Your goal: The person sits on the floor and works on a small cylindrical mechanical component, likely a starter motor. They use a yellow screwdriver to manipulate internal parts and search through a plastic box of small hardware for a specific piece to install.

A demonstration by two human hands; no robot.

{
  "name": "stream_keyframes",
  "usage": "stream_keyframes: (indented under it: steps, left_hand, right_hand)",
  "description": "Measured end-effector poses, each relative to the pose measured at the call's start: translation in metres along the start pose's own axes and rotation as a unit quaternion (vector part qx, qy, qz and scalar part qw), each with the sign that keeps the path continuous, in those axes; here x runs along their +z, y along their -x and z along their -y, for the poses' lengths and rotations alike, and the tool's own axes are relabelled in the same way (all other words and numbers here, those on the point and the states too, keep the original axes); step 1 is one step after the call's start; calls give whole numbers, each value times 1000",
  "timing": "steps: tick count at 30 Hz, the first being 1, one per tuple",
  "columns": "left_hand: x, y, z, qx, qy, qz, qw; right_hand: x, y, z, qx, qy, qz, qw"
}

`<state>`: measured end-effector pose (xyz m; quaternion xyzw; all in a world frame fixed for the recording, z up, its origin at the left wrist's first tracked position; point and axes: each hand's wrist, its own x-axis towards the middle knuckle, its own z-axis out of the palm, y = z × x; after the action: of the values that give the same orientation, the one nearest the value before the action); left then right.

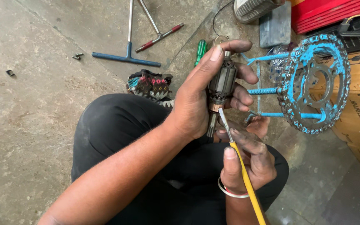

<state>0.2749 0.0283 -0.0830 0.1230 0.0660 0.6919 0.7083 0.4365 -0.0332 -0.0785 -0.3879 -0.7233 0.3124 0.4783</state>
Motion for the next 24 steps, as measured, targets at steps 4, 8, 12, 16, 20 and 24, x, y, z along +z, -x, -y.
stream_keyframes:
  steps: [4, 8, 12, 16, 20, 24]
  left_hand:
    - [0, 1, 1, 12, -29, -17, 999]
    - [0, -1, 1, 24, -30, -17, 999]
    - [-1, 0, 3, 34, -55, -24, 998]
    - [-3, 0, 8, 4, -38, -43, 998]
    - [-4, -2, 13, -6, -26, -54, 998]
    - [-5, -3, 17, -8, -21, -69, 997]
  right_hand:
    - [1, -2, 1, -15, 14, -7, 1000]
    - [2, -8, 4, -39, 44, 3, 998]
    - [3, -14, 3, -66, 64, 1, 996]
    - [4, -15, 0, -72, 72, -3, 995]
    - [6, -13, -5, -70, 96, -21, 993]
    - [8, -12, -8, -90, 127, -34, 987]
